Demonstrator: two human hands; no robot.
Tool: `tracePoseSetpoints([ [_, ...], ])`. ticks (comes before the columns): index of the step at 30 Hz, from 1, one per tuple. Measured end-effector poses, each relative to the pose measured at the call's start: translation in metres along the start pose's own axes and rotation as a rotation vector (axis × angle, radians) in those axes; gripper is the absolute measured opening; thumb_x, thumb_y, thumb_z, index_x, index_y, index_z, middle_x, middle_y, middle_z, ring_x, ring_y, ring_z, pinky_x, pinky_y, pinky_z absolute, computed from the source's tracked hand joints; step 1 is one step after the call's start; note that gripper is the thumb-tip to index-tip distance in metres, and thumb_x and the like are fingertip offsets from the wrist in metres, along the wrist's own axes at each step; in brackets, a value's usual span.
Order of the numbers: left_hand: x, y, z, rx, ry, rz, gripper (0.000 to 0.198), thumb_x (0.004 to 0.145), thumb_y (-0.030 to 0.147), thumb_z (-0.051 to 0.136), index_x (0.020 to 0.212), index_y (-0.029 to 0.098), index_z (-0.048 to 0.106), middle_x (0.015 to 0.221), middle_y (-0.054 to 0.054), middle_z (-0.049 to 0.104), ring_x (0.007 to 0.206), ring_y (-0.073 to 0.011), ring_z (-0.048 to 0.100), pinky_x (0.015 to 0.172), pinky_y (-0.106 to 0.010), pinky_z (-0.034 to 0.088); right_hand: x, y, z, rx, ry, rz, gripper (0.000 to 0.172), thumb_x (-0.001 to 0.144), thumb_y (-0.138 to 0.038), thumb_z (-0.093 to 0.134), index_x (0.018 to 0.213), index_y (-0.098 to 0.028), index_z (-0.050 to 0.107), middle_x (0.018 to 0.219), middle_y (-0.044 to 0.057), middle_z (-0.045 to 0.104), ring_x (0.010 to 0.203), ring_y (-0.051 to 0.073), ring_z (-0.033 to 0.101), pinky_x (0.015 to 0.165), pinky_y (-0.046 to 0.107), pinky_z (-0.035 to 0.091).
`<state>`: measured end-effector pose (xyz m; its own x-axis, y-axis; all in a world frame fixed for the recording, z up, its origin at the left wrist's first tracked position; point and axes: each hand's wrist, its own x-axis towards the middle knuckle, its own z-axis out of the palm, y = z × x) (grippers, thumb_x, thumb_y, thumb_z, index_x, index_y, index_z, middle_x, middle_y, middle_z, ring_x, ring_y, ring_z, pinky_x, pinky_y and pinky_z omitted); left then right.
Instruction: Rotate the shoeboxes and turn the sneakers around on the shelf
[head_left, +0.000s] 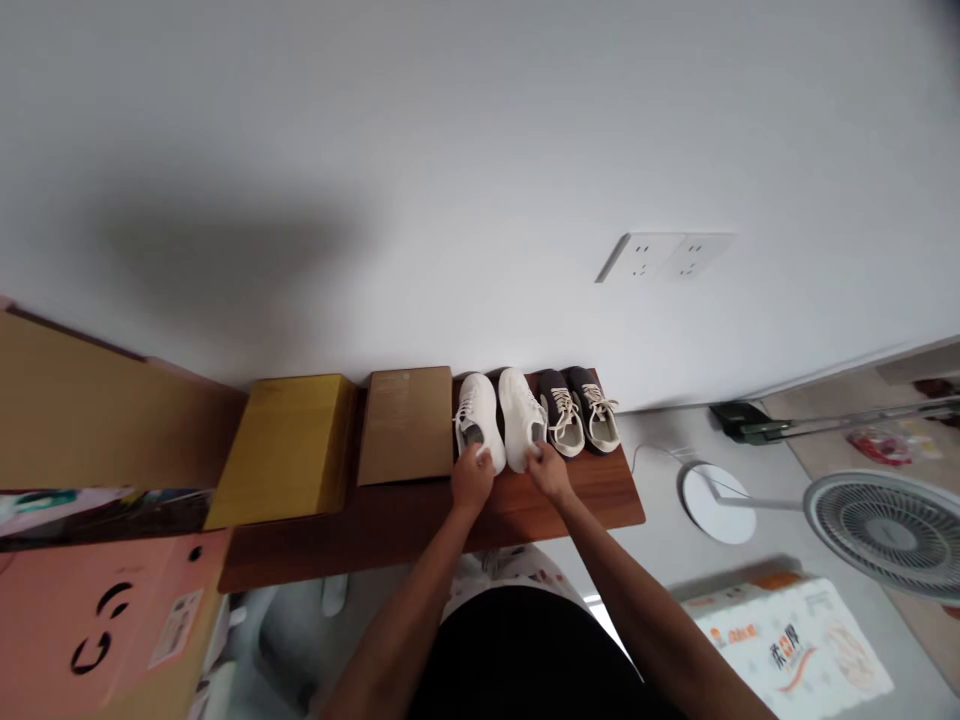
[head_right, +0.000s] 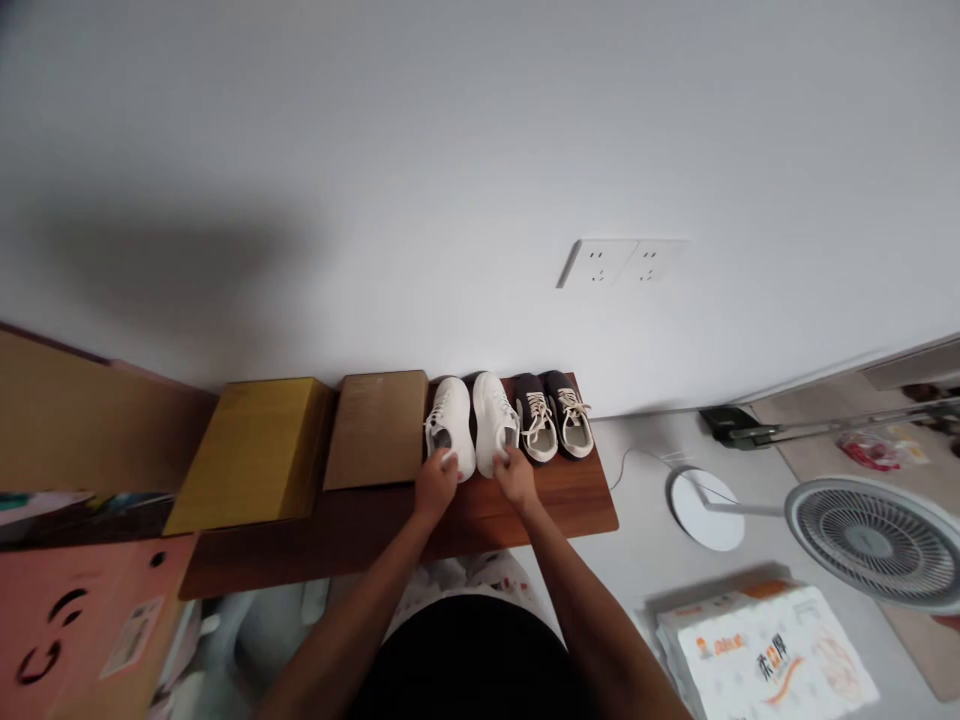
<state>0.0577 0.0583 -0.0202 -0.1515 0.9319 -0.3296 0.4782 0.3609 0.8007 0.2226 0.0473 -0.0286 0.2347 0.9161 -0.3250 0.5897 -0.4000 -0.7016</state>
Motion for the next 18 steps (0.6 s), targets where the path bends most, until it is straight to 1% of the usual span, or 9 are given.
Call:
tracePoseSetpoints([
  [3,0.000,-0.004,-0.004,-0.286,-0.013,-0.139,0.027,0.089,0.032,0.045,0.104,0.017,0.062,0.060,0.002,0.062,0.059,-0.0202,0.067,0.065,-0.030,0.052,0.001,0.018,-0.008,0.391,0.050,0.138,0.049,0.087,-0.068,0.049,0.078,-0.020,0.059,0.054,-0.001,0.058,0.052,0.017,0.060,0.055,0.027,0.049],
  [5,0.004,-0.004,0.000,-0.379,-0.014,-0.242,0.026,0.088,0.031,0.044,0.102,0.016,0.060,0.062,0.002,0.061,0.055,-0.0191,0.066,0.060,-0.029,0.051,0.005,0.021,-0.004,0.485,0.030,0.227,0.054,0.082,-0.076,0.049,0.069,-0.023,0.051,0.046,-0.004,0.049,0.044,0.015,0.053,0.046,0.026,0.044],
  [7,0.006,-0.003,0.006,-0.313,0.031,-0.334,0.024,0.085,0.025,0.047,0.104,0.017,0.059,0.077,-0.003,0.067,0.065,-0.0192,0.069,0.064,-0.029,0.053,0.007,0.023,0.003,0.463,0.012,0.270,0.053,0.082,-0.075,0.049,0.069,-0.023,0.050,0.049,-0.002,0.052,0.048,0.017,0.056,0.048,0.027,0.046],
  [9,0.001,-0.003,0.012,-0.156,0.113,-0.332,0.033,0.082,0.017,0.051,0.114,0.016,0.057,0.102,-0.011,0.070,0.091,-0.0221,0.072,0.082,-0.033,0.055,0.003,0.028,0.006,0.368,0.043,0.230,0.048,0.085,-0.068,0.049,0.077,-0.021,0.056,0.065,0.004,0.064,0.066,0.023,0.067,0.061,0.031,0.054],
  [10,-0.004,-0.002,0.014,-0.082,0.149,-0.281,0.039,0.080,0.014,0.052,0.119,0.016,0.055,0.117,-0.015,0.067,0.107,-0.0239,0.069,0.093,-0.035,0.052,-0.002,0.034,0.004,0.309,0.075,0.172,0.045,0.086,-0.063,0.050,0.084,-0.019,0.060,0.077,0.009,0.068,0.080,0.026,0.069,0.071,0.035,0.057],
  [12,-0.019,0.000,0.022,0.008,0.185,-0.111,0.050,0.080,0.010,0.052,0.129,0.015,0.051,0.139,-0.020,0.055,0.132,-0.0256,0.054,0.109,-0.038,0.043,-0.014,0.048,-0.006,0.205,0.135,0.000,0.040,0.088,-0.052,0.051,0.101,-0.017,0.063,0.102,0.016,0.069,0.105,0.029,0.066,0.090,0.042,0.055],
  [14,-0.033,0.008,0.036,0.033,0.152,0.071,0.053,0.081,0.009,0.050,0.134,0.015,0.049,0.147,-0.018,0.049,0.141,-0.0246,0.045,0.115,-0.039,0.037,-0.021,0.063,-0.026,0.133,0.199,-0.147,0.041,0.090,-0.043,0.050,0.117,-0.015,0.061,0.121,0.020,0.064,0.117,0.030,0.061,0.094,0.044,0.054],
  [16,-0.040,0.023,0.062,0.043,0.013,0.228,0.052,0.083,0.007,0.047,0.134,0.017,0.051,0.143,-0.016,0.053,0.138,-0.0224,0.048,0.115,-0.039,0.039,-0.017,0.072,-0.048,0.031,0.278,-0.181,0.044,0.093,-0.036,0.045,0.130,-0.014,0.056,0.133,0.023,0.057,0.120,0.031,0.059,0.089,0.043,0.055],
  [18,-0.038,0.044,0.096,0.072,-0.210,0.335,0.048,0.084,0.006,0.046,0.129,0.018,0.056,0.136,-0.014,0.059,0.131,-0.0211,0.054,0.112,-0.039,0.042,0.000,0.073,-0.068,-0.163,0.303,-0.118,0.046,0.094,-0.028,0.041,0.137,-0.013,0.051,0.137,0.025,0.054,0.117,0.031,0.062,0.086,0.042,0.055],
])
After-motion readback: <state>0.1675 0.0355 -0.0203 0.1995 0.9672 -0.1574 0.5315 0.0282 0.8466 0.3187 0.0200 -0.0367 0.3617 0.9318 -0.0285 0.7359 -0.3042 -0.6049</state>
